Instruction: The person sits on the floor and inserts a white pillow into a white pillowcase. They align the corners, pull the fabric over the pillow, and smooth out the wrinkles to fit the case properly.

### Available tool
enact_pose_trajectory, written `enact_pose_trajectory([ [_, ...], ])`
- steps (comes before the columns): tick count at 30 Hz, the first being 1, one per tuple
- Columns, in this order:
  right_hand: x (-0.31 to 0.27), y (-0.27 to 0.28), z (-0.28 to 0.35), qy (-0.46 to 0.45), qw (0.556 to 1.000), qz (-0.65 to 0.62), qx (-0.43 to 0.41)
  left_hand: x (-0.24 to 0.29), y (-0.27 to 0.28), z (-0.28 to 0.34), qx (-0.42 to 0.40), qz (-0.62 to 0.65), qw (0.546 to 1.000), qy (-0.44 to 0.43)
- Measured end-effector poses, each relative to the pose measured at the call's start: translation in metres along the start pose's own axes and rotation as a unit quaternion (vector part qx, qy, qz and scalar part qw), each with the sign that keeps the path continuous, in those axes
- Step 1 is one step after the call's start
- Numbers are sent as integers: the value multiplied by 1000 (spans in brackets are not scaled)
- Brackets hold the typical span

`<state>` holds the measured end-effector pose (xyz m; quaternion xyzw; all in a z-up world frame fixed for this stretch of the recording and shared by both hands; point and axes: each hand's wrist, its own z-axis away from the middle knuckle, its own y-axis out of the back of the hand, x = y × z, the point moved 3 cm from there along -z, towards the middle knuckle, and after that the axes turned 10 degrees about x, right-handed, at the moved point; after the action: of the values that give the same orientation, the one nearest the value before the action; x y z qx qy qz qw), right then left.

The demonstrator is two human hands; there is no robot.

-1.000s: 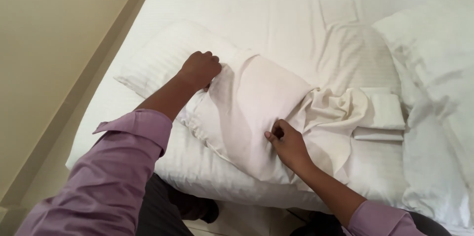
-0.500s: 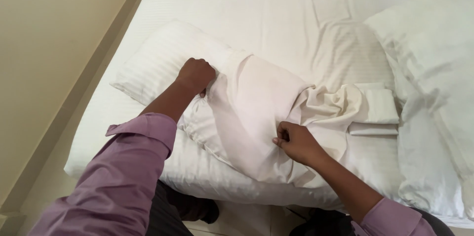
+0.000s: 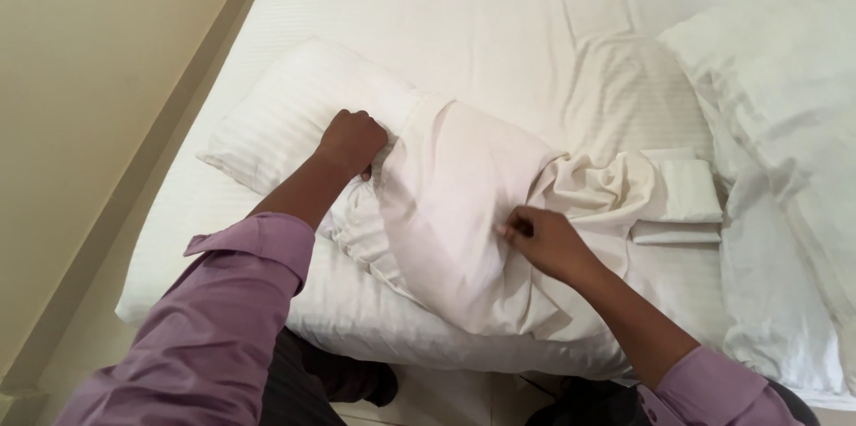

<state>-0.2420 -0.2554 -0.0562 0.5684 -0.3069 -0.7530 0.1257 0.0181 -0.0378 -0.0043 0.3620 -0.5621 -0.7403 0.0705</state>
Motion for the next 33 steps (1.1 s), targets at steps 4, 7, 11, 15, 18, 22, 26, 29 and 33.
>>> enact_pose_trajectory([
  [4,3,6,-18,25,993,16,117,2,2,3,25,-9,1000,-8],
  [7,25,0,-42,16,980,-7,199,2,-3,7,7,-17,1000,-15],
  [11,29,2,-57,-28,971,-48,234,-5,-20,20,50,-20,998,-31],
  [15,13,16,-51,52,936,-3,348,-2,-13,58,105,20,993,-58],
  [18,16,25,-56,176,885,36,429,2,-16,87,169,63,981,-71],
  [22,17,35,-63,190,905,5,379,10,-18,107,172,23,983,-57],
  [26,6,37,-64,64,961,-148,226,12,-15,119,154,24,986,-52],
  [29,-12,37,-53,22,956,-236,171,11,-13,122,153,19,987,-48],
  [33,-29,36,-39,27,934,-334,125,3,-2,119,136,85,986,-32],
])
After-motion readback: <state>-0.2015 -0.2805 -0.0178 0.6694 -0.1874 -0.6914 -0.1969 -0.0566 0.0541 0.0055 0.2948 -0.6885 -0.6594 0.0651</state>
